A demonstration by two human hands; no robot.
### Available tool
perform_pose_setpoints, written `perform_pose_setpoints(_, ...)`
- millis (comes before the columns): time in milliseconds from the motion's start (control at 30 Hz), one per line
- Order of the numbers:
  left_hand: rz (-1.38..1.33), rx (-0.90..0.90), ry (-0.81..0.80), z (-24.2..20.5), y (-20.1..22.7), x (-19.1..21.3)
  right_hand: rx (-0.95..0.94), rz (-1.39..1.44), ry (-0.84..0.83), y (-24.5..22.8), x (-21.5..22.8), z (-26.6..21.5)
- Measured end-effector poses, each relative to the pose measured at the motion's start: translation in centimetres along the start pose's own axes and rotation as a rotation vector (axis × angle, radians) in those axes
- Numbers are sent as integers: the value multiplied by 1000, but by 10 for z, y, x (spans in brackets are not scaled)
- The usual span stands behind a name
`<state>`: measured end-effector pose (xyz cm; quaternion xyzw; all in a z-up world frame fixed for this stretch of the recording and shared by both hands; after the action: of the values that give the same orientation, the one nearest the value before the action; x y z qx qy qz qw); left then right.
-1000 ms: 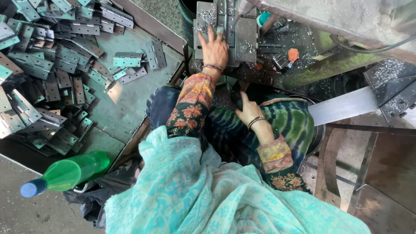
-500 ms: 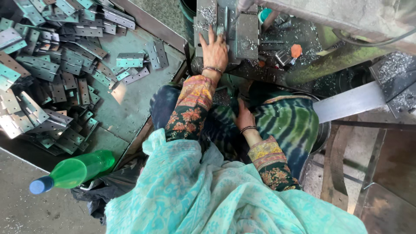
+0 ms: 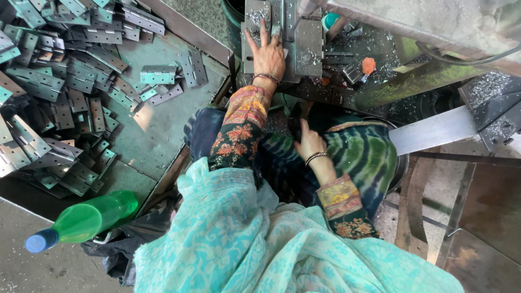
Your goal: The person operates a manual press machine to process metal hinge parts. They pick up a hinge from a bin, place it into the machine, and activate the press. The processed part is then removed and placed into a pile.
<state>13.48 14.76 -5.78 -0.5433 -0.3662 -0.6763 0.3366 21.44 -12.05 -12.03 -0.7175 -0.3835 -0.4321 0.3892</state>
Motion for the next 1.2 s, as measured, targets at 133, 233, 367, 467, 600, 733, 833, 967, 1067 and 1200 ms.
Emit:
perform_pose_setpoints(133,-36,-15,42,5,5,5,14,87,149,23,-56,-1)
perform_pose_setpoints(233,-33,-20,77,3,1,7,48,133,168,26,-81,7)
perform_pose_setpoints(367,-20,-23,48,5,1,2,64,125,210,19,-60,9)
perform_pose_setpoints(467,-17,-31,24,8,-5,0,16,80,80,8,-27,3)
perform_pose_setpoints(600,49,-71,62,2,1,3,47,13,-73,-9,32,2)
perform_pose_setpoints(733,4,-106,55,-24,4,20,104,-39,-96,-34,70,9)
perform_pose_setpoints(833,35,-154,-93,-58,13,19,91,-39,-104,-39,76,6)
perform_pose_setpoints(967,78,-231,-69,-100,25,20,76,-1,-90,-37,76,3)
perform_pose_setpoints(1067,158,-276,111,-114,29,24,48,-24,-99,-36,74,0)
perform_pose_setpoints(1200,96,-269,272,-111,23,34,62,19,-73,-40,81,0)
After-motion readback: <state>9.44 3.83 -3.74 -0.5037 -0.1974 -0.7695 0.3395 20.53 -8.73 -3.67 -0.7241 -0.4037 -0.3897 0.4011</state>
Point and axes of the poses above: each hand's wrist, its own z-axis towards the middle knuckle, its own x-axis out of the back of the hand, y = z × x, the point moved 7 cm from there along z, towards the middle knuckle, and after that the axes turned 2 degrees about -z, right-handed, at the moved point
